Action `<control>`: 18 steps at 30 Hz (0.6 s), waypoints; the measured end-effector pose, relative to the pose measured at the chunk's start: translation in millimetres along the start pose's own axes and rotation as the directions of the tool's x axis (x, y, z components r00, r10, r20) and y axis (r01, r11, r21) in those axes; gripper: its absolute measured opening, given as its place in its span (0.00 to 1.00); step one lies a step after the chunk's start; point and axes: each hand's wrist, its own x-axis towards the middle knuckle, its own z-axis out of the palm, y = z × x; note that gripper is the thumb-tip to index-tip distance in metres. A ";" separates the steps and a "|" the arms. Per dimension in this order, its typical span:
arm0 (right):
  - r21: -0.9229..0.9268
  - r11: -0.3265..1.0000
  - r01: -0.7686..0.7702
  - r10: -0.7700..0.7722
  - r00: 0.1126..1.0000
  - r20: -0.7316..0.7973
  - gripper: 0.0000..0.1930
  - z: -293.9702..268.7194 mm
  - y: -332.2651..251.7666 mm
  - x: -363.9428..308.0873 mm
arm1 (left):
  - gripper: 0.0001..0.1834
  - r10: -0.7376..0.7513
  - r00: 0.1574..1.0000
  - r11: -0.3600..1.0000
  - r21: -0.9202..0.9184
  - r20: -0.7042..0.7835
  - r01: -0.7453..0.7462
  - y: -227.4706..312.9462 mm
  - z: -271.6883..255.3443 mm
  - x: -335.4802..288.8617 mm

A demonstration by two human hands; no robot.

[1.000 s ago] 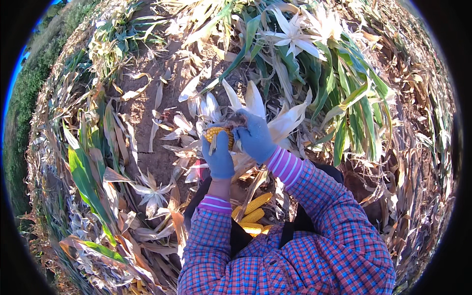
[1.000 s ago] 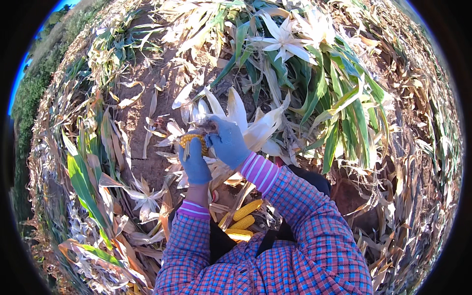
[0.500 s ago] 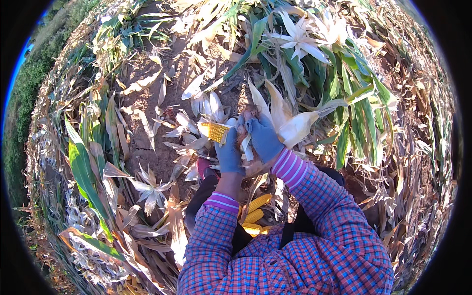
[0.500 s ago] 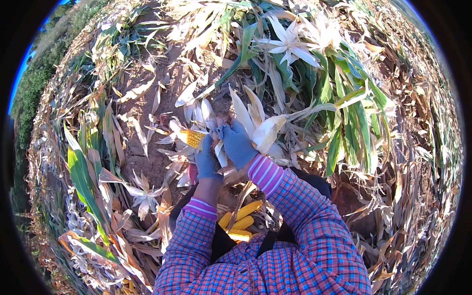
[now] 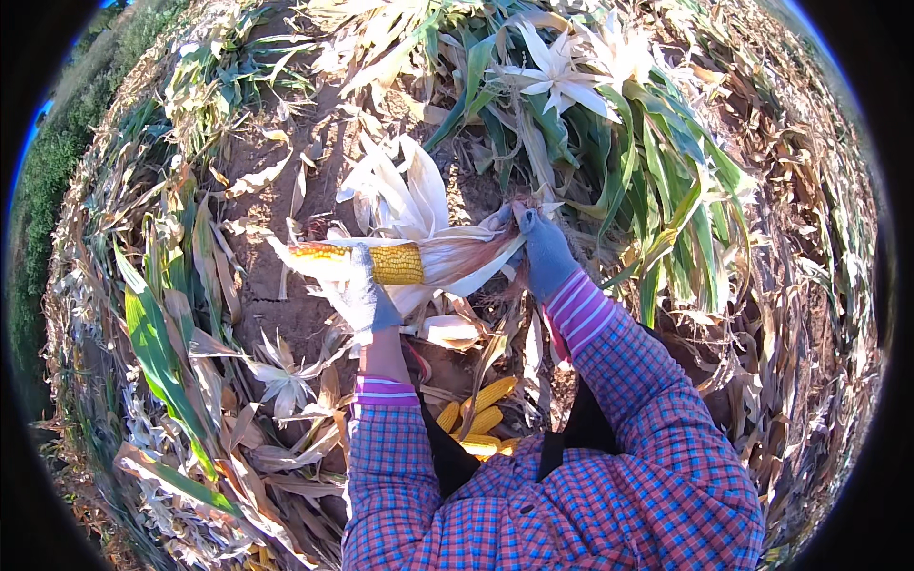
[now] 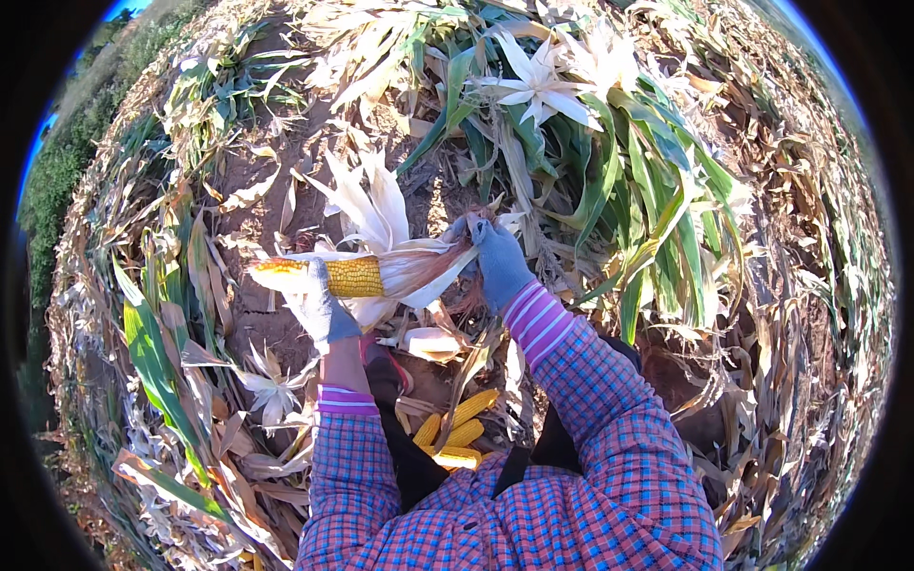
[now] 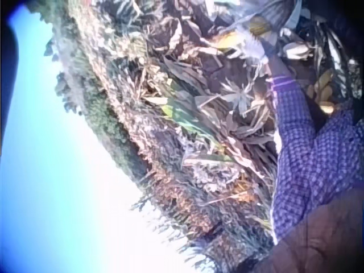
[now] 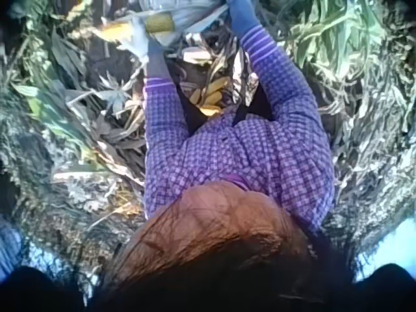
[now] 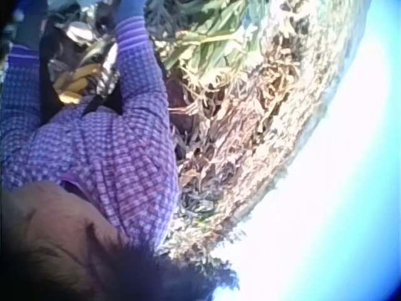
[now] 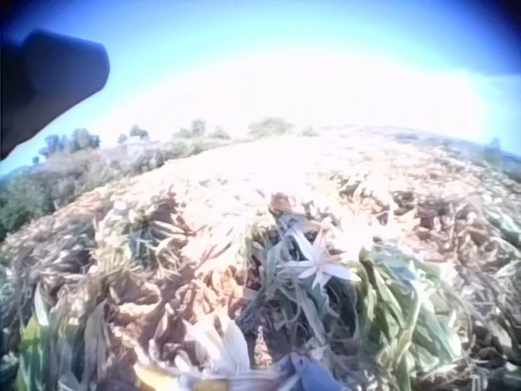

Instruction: The person sits on the ground in a cornfield and shucks corn cobs by hand, removing husks and silk. The person places the shucked cobs into a pile on the ground.

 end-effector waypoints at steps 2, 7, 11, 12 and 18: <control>-0.026 0.999 0.032 -0.032 0.999 0.007 0.14 5.7 -2.8 -0.8 | 0.37 0.071 0.997 0.997 0.044 0.006 -0.071 -4.3 -5.2 3.2; 0.057 0.992 0.111 -0.112 0.994 0.001 0.13 -6.7 -9.4 7.6 | 0.34 0.222 0.974 0.971 0.084 0.045 -0.225 -1.0 -15.4 9.1; 0.092 0.982 0.162 -0.164 0.986 0.020 0.14 -5.4 -33.5 3.9 | 0.48 0.140 0.989 0.989 0.055 -0.043 -0.137 29.8 -11.1 6.9; 0.127 0.982 0.137 -0.144 0.988 0.054 0.13 -6.0 -37.8 4.9 | 0.48 0.133 0.991 0.989 0.072 -0.017 -0.131 30.5 -14.1 5.9; 0.181 0.982 -0.055 -0.032 0.894 0.447 0.12 0.9 -68.9 -3.2 | 0.47 0.070 0.956 0.983 0.141 0.284 -0.114 22.3 -10.5 -8.8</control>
